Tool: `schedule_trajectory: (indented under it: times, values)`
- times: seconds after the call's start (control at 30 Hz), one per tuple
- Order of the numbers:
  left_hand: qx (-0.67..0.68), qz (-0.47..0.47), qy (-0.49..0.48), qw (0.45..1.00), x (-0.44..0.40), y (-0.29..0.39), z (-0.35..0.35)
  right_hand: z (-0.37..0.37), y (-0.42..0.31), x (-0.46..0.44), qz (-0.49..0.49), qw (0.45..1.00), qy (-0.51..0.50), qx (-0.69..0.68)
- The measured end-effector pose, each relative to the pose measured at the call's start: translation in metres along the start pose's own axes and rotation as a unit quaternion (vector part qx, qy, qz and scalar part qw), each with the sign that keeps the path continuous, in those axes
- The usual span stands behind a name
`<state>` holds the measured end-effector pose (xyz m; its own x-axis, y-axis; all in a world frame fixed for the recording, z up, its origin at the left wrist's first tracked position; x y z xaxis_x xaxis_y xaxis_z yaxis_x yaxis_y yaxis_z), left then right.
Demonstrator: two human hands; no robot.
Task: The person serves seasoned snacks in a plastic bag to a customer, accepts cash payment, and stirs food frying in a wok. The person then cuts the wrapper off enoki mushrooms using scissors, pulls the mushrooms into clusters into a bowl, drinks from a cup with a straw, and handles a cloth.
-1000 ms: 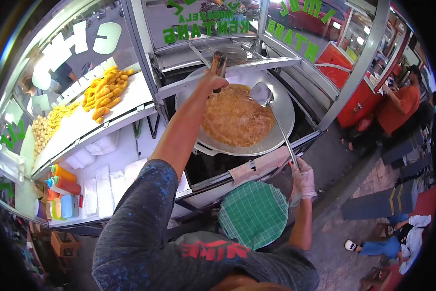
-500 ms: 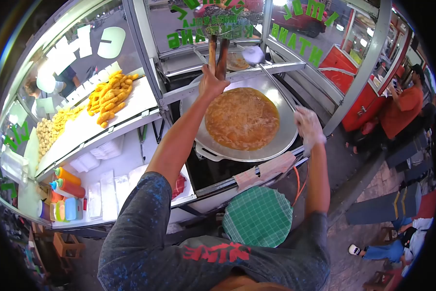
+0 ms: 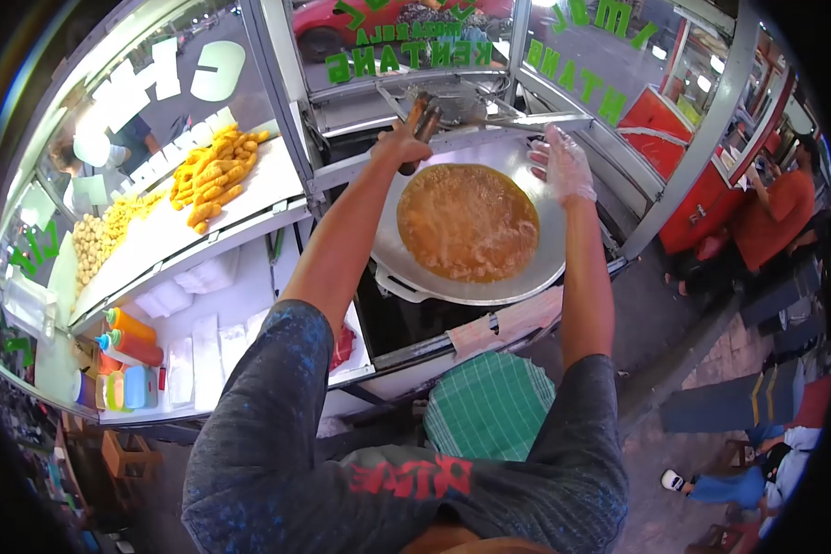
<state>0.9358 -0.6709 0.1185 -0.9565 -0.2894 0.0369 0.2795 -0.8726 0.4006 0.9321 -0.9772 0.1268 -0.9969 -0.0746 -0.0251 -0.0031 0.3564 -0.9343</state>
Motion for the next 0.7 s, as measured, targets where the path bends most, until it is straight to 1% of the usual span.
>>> schedule_trajectory:
  times: [0.07, 0.1, 0.13, 0.2, 0.3, 0.33, 0.4, 0.47, 0.5, 0.53, 0.57, 0.6, 0.63, 0.67, 0.7]
  values:
    - [0.001, -0.004, -0.016, 1.0, -0.008, -0.008, -0.007, 0.009, -0.008, 0.01, 0.014, 0.999, 0.043, 0.009]
    - [0.01, -0.006, -0.017, 1.0, -0.014, -0.014, -0.012, 0.01, -0.014, 0.023, 0.032, 0.998, 0.059, -0.012]
    - [0.018, -0.008, -0.018, 1.0, -0.015, -0.017, -0.013, 0.01, -0.015, 0.036, 0.043, 0.997, 0.062, -0.013]
    - [0.078, 0.023, 0.009, 0.997, -0.01, -0.021, -0.012, 0.011, -0.006, 0.067, 0.055, 0.996, 0.065, -0.013]
    - [0.08, 0.006, 0.028, 0.996, 0.001, -0.026, -0.006, 0.021, 0.042, 0.11, 0.009, 0.998, 0.015, -0.065]
    - [0.117, 0.019, 0.009, 0.993, 0.017, -0.022, 0.005, 0.022, 0.059, 0.125, -0.01, 0.996, -0.001, -0.084]
    - [-0.022, -0.004, 0.153, 0.988, 0.035, -0.019, 0.01, 0.023, 0.094, 0.152, -0.042, 0.996, 0.01, -0.082]
    - [-0.013, -0.127, 0.255, 0.958, 0.066, -0.024, 0.012, 0.016, 0.129, 0.185, -0.056, 0.992, 0.041, -0.106]
    - [0.096, -0.194, 0.296, 0.931, 0.102, -0.027, 0.01, 0.002, 0.135, 0.209, -0.067, 0.987, 0.02, -0.143]
    - [0.199, -0.265, 0.335, 0.882, 0.151, -0.027, 0.005, -0.013, 0.141, 0.232, -0.076, 0.981, 0.003, -0.181]
    - [0.195, -0.275, 0.302, 0.892, 0.194, -0.034, -0.009, -0.029, 0.149, 0.25, -0.081, 0.972, -0.027, -0.219]
    - [0.23, -0.349, 0.302, 0.857, 0.244, -0.039, -0.01, -0.044, 0.157, 0.268, -0.082, 0.962, -0.05, -0.256]
    - [0.231, -0.339, 0.226, 0.884, 0.288, -0.055, -0.031, -0.06, 0.163, 0.28, -0.08, 0.95, -0.068, -0.295]
    - [0.241, -0.375, 0.139, 0.884, 0.325, -0.07, -0.046, -0.077, 0.17, 0.288, -0.093, 0.935, -0.068, -0.334]
    - [0.233, -0.39, 0.132, 0.881, 0.355, -0.086, -0.066, -0.091, 0.175, 0.299, -0.105, 0.921, -0.064, -0.371]
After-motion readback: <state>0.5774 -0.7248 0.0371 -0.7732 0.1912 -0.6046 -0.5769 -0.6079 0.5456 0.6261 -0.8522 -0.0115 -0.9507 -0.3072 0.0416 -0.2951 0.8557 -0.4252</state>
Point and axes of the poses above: each hand's wrist, its own x-axis away from the middle knuckle, its own z-axis out of the back of the hand, y = z × x, the point moved 2 cm from there along -x, towards the middle knuckle, and after that the axes turned 4 degrees about -x, right-handed, at the moved point
